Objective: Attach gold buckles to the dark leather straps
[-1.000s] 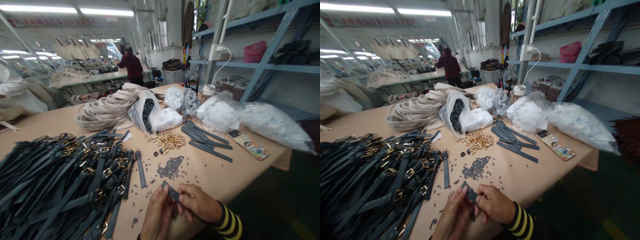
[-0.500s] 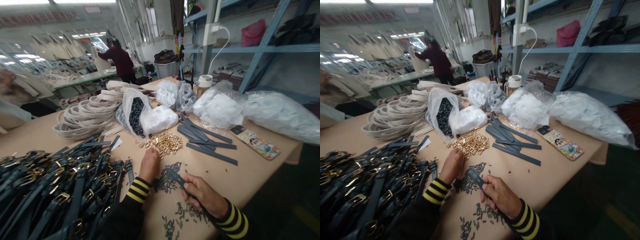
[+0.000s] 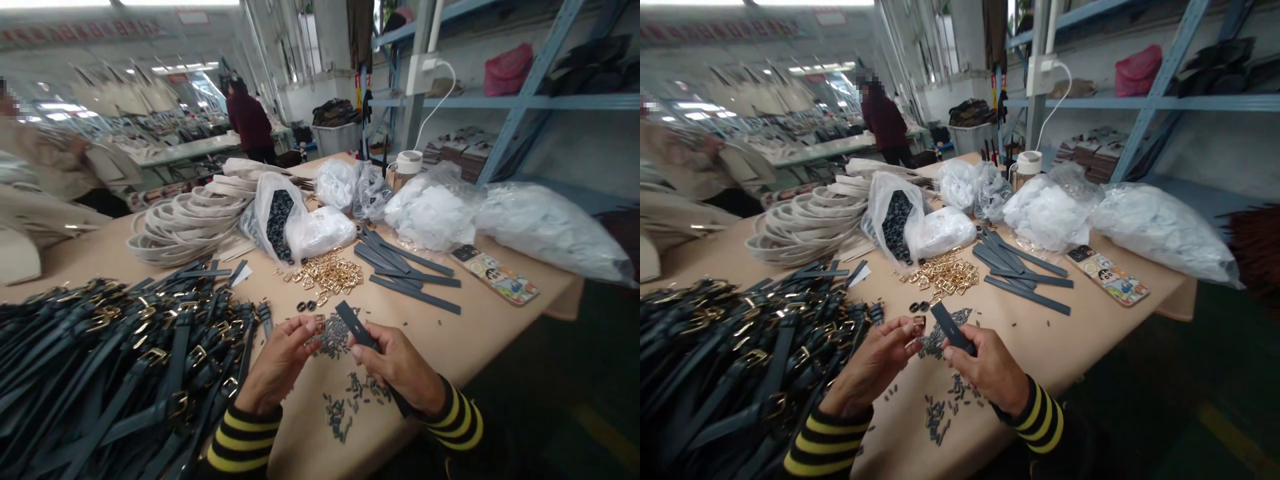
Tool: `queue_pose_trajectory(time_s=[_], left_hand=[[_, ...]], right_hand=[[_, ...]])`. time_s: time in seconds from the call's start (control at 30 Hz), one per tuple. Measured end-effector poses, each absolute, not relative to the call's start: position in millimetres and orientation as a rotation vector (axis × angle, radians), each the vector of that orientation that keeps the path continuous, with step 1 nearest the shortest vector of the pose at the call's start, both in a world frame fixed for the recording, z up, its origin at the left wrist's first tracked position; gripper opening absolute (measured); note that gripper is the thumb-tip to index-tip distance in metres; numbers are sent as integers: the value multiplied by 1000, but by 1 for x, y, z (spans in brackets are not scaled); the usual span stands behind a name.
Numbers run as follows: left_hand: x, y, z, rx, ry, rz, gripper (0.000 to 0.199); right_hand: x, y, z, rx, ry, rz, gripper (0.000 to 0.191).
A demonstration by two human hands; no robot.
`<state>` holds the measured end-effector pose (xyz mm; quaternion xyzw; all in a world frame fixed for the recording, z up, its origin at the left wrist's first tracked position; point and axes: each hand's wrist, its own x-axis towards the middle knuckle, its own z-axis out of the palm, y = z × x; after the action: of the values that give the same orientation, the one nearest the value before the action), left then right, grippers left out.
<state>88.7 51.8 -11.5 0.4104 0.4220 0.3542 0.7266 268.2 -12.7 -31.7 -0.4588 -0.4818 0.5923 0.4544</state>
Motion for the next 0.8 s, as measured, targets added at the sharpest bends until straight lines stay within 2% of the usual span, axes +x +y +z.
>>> queue_pose_trajectory(time_s=[0.2, 0.5, 0.63, 0.8], left_hand=[[90, -2, -17, 807, 846, 789, 9], [89, -40, -23, 680, 743, 910, 5], [86, -47, -30, 645, 805, 956, 13], [82, -50, -24, 973, 992, 979, 12]], right_hand=[[246, -22, -22, -1241, -1410, 1164, 14], [244, -46, -22, -1157, -1414, 1366, 17], [241, -53, -26, -1207, -1439, 1303, 15], [237, -59, -31, -1236, -1542, 1182, 14]])
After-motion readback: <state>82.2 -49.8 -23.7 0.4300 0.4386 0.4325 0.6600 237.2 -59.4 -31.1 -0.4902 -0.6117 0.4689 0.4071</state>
